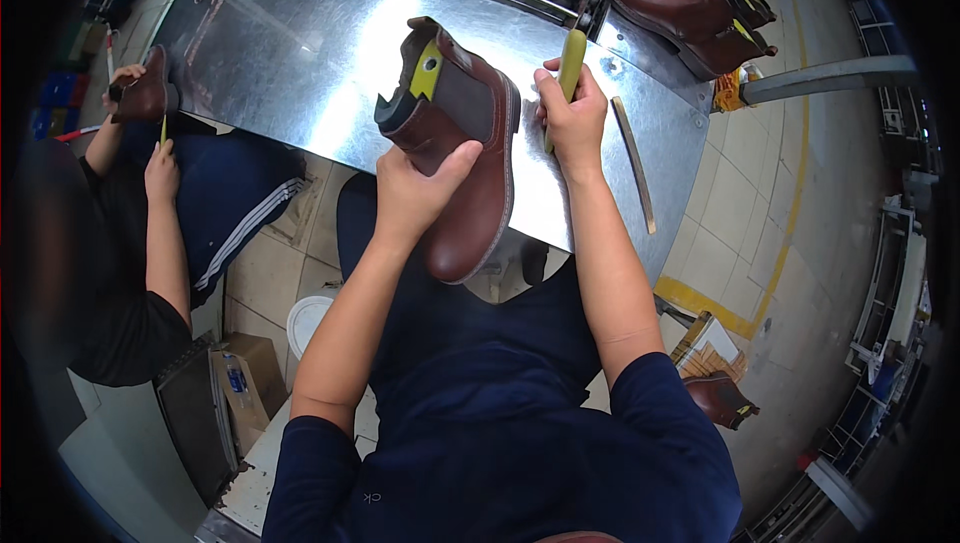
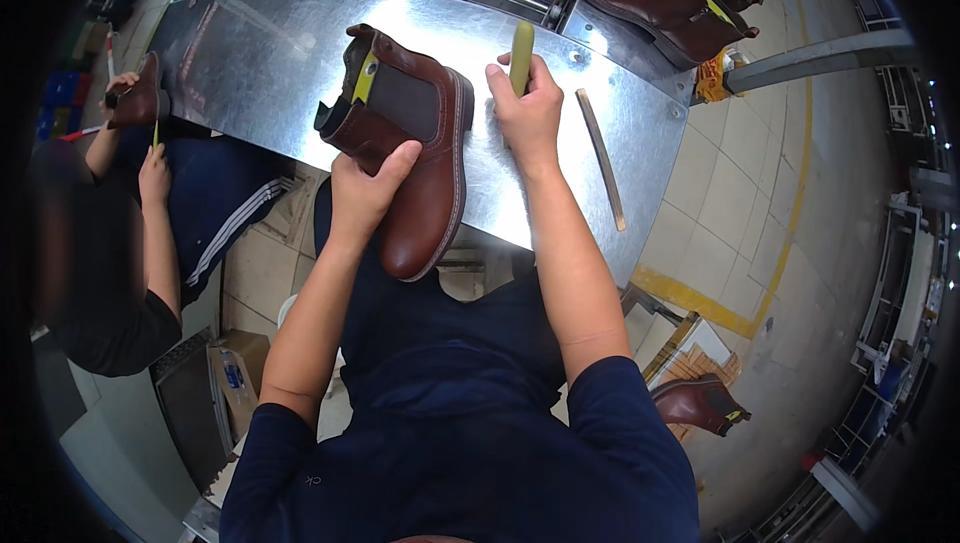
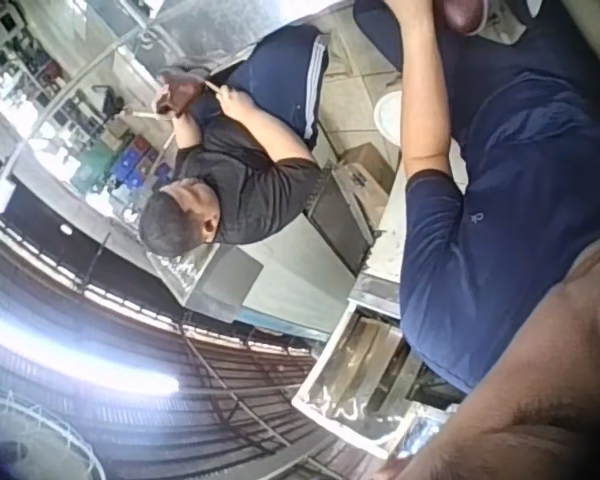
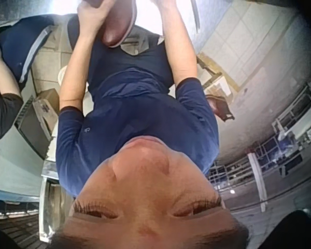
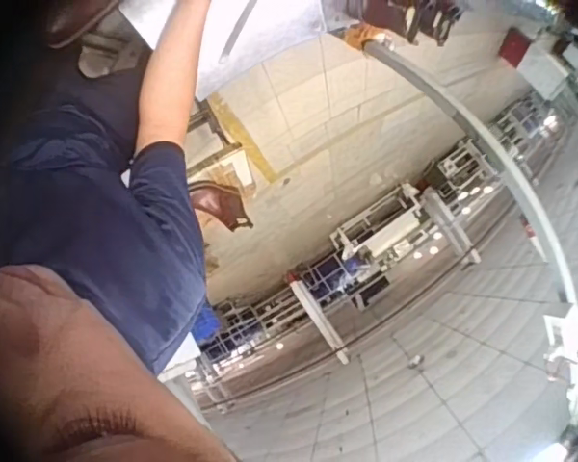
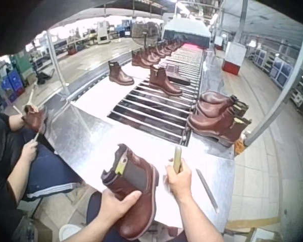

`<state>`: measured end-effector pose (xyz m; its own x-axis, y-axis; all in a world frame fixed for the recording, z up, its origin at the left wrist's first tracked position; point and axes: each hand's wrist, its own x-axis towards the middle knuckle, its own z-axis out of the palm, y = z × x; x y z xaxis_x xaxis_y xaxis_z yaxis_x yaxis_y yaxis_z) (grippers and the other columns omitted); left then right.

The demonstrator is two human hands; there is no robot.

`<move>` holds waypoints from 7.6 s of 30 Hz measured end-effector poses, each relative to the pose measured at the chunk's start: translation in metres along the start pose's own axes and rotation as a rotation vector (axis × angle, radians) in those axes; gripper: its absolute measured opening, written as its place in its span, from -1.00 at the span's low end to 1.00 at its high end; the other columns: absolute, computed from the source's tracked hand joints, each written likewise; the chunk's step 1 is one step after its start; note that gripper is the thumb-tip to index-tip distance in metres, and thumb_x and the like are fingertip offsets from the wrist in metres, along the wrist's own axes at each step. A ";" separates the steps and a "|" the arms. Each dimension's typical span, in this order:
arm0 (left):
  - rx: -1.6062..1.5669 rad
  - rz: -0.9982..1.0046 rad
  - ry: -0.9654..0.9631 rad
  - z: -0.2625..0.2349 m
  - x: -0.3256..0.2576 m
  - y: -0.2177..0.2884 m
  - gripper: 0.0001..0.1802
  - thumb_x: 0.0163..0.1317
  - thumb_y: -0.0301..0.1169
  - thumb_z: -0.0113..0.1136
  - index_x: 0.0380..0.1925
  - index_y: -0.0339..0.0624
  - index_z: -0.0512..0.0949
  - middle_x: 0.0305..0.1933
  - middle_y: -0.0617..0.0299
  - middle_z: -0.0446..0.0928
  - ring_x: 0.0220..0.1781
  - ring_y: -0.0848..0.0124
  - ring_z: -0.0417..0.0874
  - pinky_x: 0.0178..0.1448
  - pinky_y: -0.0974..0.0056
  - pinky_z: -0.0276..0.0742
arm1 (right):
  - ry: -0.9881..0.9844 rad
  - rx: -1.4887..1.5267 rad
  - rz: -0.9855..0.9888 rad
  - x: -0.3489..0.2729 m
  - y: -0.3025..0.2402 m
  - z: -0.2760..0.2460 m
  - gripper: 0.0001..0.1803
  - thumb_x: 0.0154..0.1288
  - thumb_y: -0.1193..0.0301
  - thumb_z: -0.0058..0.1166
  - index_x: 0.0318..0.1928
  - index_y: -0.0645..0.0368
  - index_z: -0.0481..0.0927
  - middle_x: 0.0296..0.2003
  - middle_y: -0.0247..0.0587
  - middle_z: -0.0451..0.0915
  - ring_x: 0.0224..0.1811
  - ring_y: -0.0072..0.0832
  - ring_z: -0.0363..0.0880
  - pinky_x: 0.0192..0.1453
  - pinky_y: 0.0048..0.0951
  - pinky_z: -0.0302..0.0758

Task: Cleaning and finishing boots on a manufacturing line using a tool.

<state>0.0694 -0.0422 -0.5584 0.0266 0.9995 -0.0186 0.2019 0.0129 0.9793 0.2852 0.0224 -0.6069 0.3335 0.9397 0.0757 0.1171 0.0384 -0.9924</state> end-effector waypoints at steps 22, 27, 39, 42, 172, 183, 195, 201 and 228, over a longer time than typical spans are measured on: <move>-0.208 0.027 0.092 -0.014 0.004 -0.015 -0.60 0.35 -0.15 0.36 -0.14 -0.33 0.68 -0.18 0.22 0.70 -0.14 0.47 0.65 0.00 0.29 0.54 | -0.006 -0.025 -0.032 -0.003 -0.005 0.000 -0.71 0.37 0.25 0.28 -0.09 0.21 0.64 -0.41 -0.34 0.60 -0.39 -0.62 0.51 -0.24 -0.51 0.46; -0.239 0.009 0.097 -0.014 0.005 -0.016 -0.59 0.35 -0.14 0.36 -0.12 -0.33 0.67 -0.16 0.22 0.70 -0.14 0.46 0.64 0.00 0.28 0.54 | -0.007 -0.016 -0.031 0.000 -0.004 -0.001 -0.70 0.37 0.25 0.27 -0.08 0.21 0.64 -0.39 -0.32 0.62 -0.38 -0.61 0.54 -0.24 -0.50 0.48; 0.026 0.035 -0.099 -0.078 -0.051 -0.017 -0.39 0.13 -0.44 0.58 0.17 -0.36 0.58 0.11 0.11 0.68 0.15 0.33 0.69 0.28 0.25 0.57 | -0.024 0.052 -0.022 -0.001 -0.007 -0.003 -0.68 0.35 0.26 0.30 -0.08 0.26 0.64 -0.54 -0.34 0.57 -0.53 -0.62 0.54 -0.40 -0.50 0.46; 0.266 0.165 -0.285 -0.092 -0.061 -0.022 -0.22 0.07 -0.50 0.57 0.34 -0.29 0.48 0.37 -0.02 0.53 0.37 0.19 0.59 0.41 0.16 0.51 | 0.002 -0.010 -0.059 0.003 -0.002 -0.005 -0.64 0.34 0.21 0.30 -0.07 0.27 0.65 -0.49 -0.28 0.61 -0.45 -0.58 0.56 -0.31 -0.46 0.47; 0.587 0.435 -0.452 -0.060 -0.004 0.050 -0.38 0.02 -0.54 0.46 0.17 -0.08 0.61 0.52 0.10 0.43 0.69 -0.08 0.16 0.64 -0.07 0.22 | -0.015 1.049 0.300 -0.094 -0.050 -0.024 -0.66 0.58 0.17 0.05 -0.31 0.15 0.51 -0.72 -0.46 0.22 -0.75 -0.58 0.21 -0.63 -0.48 0.20; 0.414 0.471 -0.496 -0.079 -0.018 0.031 -0.35 0.02 -0.51 0.47 0.21 -0.02 0.61 0.56 0.13 0.36 0.73 -0.08 0.01 0.70 -0.34 -0.16 | -0.113 0.784 0.314 -0.079 -0.084 0.003 -0.70 0.55 0.28 0.11 -0.34 0.17 0.47 -0.71 -0.47 0.20 -0.76 -0.63 0.18 -0.66 -0.55 0.14; 0.406 0.501 -0.458 -0.091 -0.032 0.017 -0.22 -0.07 -0.71 0.40 0.23 0.10 0.57 0.60 0.27 0.28 0.74 0.00 -0.01 0.67 -0.43 -0.04 | -0.269 0.332 0.338 -0.060 -0.109 0.072 -0.75 0.37 0.32 0.35 -0.29 0.16 0.53 -0.69 -0.53 0.32 -0.77 -0.72 0.18 -0.69 -0.58 0.08; 0.440 0.538 -0.455 -0.092 -0.030 0.017 -0.26 -0.03 -0.58 0.45 0.25 0.08 0.58 0.60 0.20 0.30 0.74 -0.04 -0.01 0.72 -0.23 -0.01 | -0.310 0.310 0.340 -0.044 -0.107 0.091 -0.71 0.37 0.28 0.35 -0.34 0.17 0.54 -0.69 -0.54 0.35 -0.78 -0.72 0.21 -0.70 -0.57 0.12; 0.106 0.011 0.788 -0.116 -0.233 0.086 -0.27 -0.04 0.02 0.54 -0.04 -0.40 0.68 -0.21 -0.13 0.76 -0.14 0.06 0.82 0.04 0.11 0.70 | -0.242 0.351 -0.028 0.017 -0.002 0.008 -0.80 0.55 0.30 0.20 -0.13 0.17 0.55 -0.67 -0.49 0.29 -0.72 -0.71 0.21 -0.62 -0.60 0.23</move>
<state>-0.0330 -0.2705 -0.4469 -0.6636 0.7268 0.1775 0.2989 0.0400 0.9535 0.2829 0.0415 -0.6042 0.1011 0.9877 0.1193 -0.2167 0.1389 -0.9663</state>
